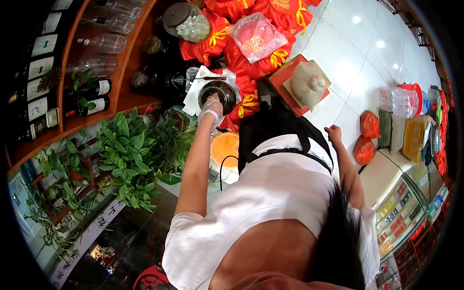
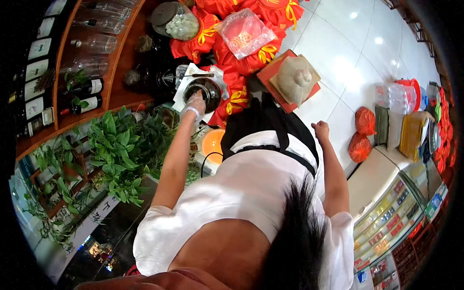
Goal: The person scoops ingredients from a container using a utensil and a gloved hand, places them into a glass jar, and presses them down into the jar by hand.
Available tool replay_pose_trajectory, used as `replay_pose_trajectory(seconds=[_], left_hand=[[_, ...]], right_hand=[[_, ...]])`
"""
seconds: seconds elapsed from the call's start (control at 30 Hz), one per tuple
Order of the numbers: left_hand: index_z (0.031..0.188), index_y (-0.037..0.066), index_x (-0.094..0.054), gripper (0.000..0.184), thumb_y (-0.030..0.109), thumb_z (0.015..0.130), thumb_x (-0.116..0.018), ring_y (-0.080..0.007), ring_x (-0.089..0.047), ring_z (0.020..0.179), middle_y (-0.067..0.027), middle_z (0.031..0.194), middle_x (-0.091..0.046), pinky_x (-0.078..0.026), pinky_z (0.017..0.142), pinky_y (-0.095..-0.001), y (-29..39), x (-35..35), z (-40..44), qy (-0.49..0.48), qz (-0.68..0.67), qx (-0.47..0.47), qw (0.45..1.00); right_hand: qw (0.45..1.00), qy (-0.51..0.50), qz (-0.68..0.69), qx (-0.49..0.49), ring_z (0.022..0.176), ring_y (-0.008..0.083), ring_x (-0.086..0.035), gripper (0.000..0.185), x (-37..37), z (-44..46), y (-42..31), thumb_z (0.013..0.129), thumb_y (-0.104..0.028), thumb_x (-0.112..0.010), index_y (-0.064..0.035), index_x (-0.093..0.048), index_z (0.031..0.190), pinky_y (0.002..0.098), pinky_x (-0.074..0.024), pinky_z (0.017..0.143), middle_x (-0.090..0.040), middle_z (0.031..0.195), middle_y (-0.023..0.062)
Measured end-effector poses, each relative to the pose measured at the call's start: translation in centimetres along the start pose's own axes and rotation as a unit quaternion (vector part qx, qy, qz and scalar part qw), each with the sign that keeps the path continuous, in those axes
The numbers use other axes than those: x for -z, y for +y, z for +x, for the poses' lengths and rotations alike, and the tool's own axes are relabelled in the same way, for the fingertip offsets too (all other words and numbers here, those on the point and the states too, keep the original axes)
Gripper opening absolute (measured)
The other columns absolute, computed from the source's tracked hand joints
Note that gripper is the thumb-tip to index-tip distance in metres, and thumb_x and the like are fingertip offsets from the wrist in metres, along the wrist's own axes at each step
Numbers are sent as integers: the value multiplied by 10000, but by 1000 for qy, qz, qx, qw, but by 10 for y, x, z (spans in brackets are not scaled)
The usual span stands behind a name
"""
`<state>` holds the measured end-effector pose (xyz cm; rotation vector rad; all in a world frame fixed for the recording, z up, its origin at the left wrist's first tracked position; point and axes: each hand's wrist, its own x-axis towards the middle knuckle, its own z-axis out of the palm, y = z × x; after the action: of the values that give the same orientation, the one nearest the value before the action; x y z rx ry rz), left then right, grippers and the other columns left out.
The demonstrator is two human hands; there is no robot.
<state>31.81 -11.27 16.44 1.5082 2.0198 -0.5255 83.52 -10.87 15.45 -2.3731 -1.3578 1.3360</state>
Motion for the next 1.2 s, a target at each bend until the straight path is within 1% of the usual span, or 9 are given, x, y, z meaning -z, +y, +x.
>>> replay_pose_trajectory(seconds=[0.07, 0.17, 0.4, 0.6, 0.87, 0.93, 1.0, 1.03, 1.2], left_hand=[[1225, 5, -303, 596, 120, 682, -521, -276, -407, 1109, -178, 1210, -398, -339, 921, -312, 4, 23, -9, -7, -82, 21, 996], [1074, 41, -512, 408, 134, 678, -524, -260, -519, 981, -167, 1034, -542, -410, 845, -319, 7, 32, 12, -133, 212, -99, 963], [959, 51, -578, 287, 156, 709, -486, -279, -550, 911, -168, 971, -565, -443, 779, -356, 12, 30, 3, -77, 115, -53, 989], [973, 31, -545, 290, 115, 702, -486, -298, -520, 910, -171, 955, -555, -410, 817, -315, -10, 15, -31, 182, -135, -118, 967], [950, 1, -518, 234, 103, 756, -434, -256, -506, 915, -152, 945, -544, -399, 801, -277, 1, 33, -45, 231, -193, -8, 954], [932, 14, -515, 215, 125, 764, -439, -222, -474, 974, -120, 952, -547, -348, 853, -251, -19, -1, -11, 172, -504, -10, 846], [946, 39, -542, 244, 161, 752, -460, -199, -447, 1016, -91, 973, -550, -296, 895, -254, -26, -15, -3, 212, -51, -55, 974], [905, 69, -595, 241, 189, 731, -479, -182, -468, 999, -65, 954, -572, -284, 896, -263, -17, -1, -15, 285, 273, -122, 911], [841, 82, -634, 231, 205, 689, -511, -182, -515, 941, -64, 885, -603, -351, 820, -265, 11, 21, -16, 74, 257, -71, 961]], right_hand=[[1000, 1, -16, -6, 366, 169, -456, 240, -3, -2, 1, 646, -167, -634, -30, -464, 547, 313, -391, 368, -473, 452, 73], [1000, -3, -2, -18, 366, 162, -454, 237, -3, -6, 3, 648, -166, -631, -33, -462, 548, 307, -387, 360, -471, 451, 68], [998, -4, 28, -56, 351, 143, -435, 227, -1, -16, 27, 659, -150, -619, -41, -454, 547, 293, -362, 332, -449, 433, 54], [999, 15, 33, -34, 324, 132, -403, 232, -4, -14, 34, 661, -147, -620, -48, -438, 556, 278, -347, 303, -426, 424, 34], [999, 13, 32, -37, 374, 158, -461, 218, -7, -11, 24, 636, -159, -617, -13, -479, 552, 303, -395, 371, -478, 462, 76], [998, 8, 32, -45, 382, 163, -468, 216, -6, -12, 19, 638, -159, -617, -13, -479, 559, 305, -397, 376, -480, 464, 77], [998, 7, 19, -52, 387, 167, -472, 219, -6, -14, 17, 637, -166, -618, -13, -481, 564, 310, -400, 382, -483, 466, 82], [999, 14, 19, -47, 388, 170, -472, 223, -9, -12, 20, 633, -173, -621, -12, -482, 563, 316, -404, 388, -486, 469, 85], [999, 19, 17, -30, 350, 129, -425, 225, -12, -12, 32, 659, -160, -612, -39, -445, 567, 278, -350, 325, -441, 435, 43]])
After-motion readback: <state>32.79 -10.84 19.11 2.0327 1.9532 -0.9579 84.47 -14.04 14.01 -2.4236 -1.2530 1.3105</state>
